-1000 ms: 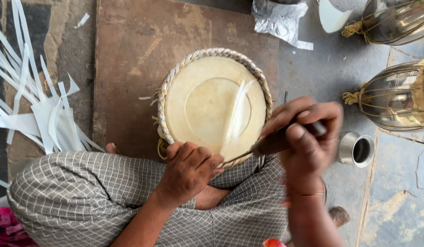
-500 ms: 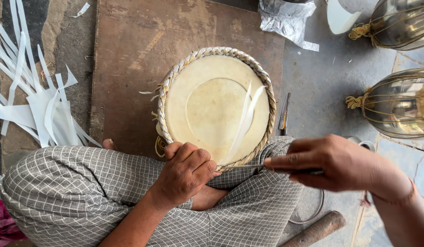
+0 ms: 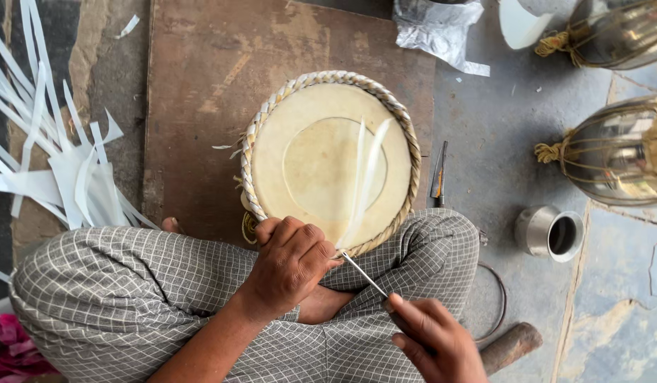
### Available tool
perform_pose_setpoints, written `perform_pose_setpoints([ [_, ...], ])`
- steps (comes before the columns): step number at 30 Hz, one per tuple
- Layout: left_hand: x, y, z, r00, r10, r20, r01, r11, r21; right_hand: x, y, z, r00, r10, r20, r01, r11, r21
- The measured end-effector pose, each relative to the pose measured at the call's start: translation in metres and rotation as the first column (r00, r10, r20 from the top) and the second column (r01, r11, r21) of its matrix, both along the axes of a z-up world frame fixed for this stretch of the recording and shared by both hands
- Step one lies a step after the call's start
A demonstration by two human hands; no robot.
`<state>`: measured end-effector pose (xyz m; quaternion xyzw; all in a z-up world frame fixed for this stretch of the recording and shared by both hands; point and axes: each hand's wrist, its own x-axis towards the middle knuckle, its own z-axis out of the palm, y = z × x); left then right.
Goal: The person repairs a small drum by inserting white strips into the lacing and tightening them using a tool.
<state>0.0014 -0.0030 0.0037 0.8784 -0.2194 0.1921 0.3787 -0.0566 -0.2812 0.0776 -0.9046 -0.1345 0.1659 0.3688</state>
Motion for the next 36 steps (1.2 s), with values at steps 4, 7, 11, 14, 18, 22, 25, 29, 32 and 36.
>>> perform_pose_setpoints([
  [4, 0.004, -0.003, 0.005, 1.0, 0.017, 0.0, -0.017, 1.0, 0.019, -0.001, -0.003, -0.011, 0.994, 0.023, 0.107, -0.019, 0.999, -0.043],
  [7, -0.001, -0.004, 0.009, 0.999, 0.036, -0.006, -0.036, 0.999, 0.006, -0.019, 0.004, -0.02, 0.931, -0.218, -0.294, 0.249, 0.966, 0.073],
  [11, 0.004, -0.004, 0.014, 0.997, 0.068, 0.042, -0.068, 0.998, -0.014, -0.023, 0.019, -0.037, 0.535, -0.024, -0.844, 0.744, 0.486, 0.458],
  [14, 0.004, -0.009, 0.014, 0.997, 0.068, 0.048, -0.068, 0.998, 0.003, -0.036, 0.044, -0.05, 0.896, -0.065, 0.44, 0.038, 0.997, 0.07],
  [18, 0.0, -0.011, 0.015, 0.997, 0.061, 0.036, -0.063, 0.996, 0.055, -0.045, 0.065, -0.069, 0.879, -0.324, -0.349, 0.466, 0.733, 0.495],
  [22, 0.0, -0.008, 0.016, 0.999, 0.038, 0.035, -0.039, 0.998, 0.048, -0.052, 0.073, -0.081, 0.762, -0.283, -0.583, 0.609, 0.619, 0.496],
  [25, 0.008, -0.009, 0.019, 0.995, 0.099, -0.027, -0.098, 0.995, 0.008, -0.046, 0.068, -0.085, 0.851, -0.252, -0.461, 0.472, 0.751, 0.462],
  [29, 0.033, -0.025, 0.023, 0.966, 0.239, -0.102, -0.233, 0.97, 0.068, -0.041, 0.036, -0.079, 0.963, -0.199, -0.181, 0.254, 0.894, 0.369],
  [32, 0.045, -0.034, 0.03, 0.953, 0.263, -0.148, -0.257, 0.965, 0.059, -0.043, -0.005, -0.068, 0.464, -0.236, -0.854, 0.868, 0.316, 0.384],
  [36, 0.049, -0.031, 0.033, 0.952, 0.23, -0.202, -0.25, 0.965, -0.075, -0.044, -0.046, -0.071, 0.463, -0.069, -0.884, 0.883, 0.121, 0.453],
])
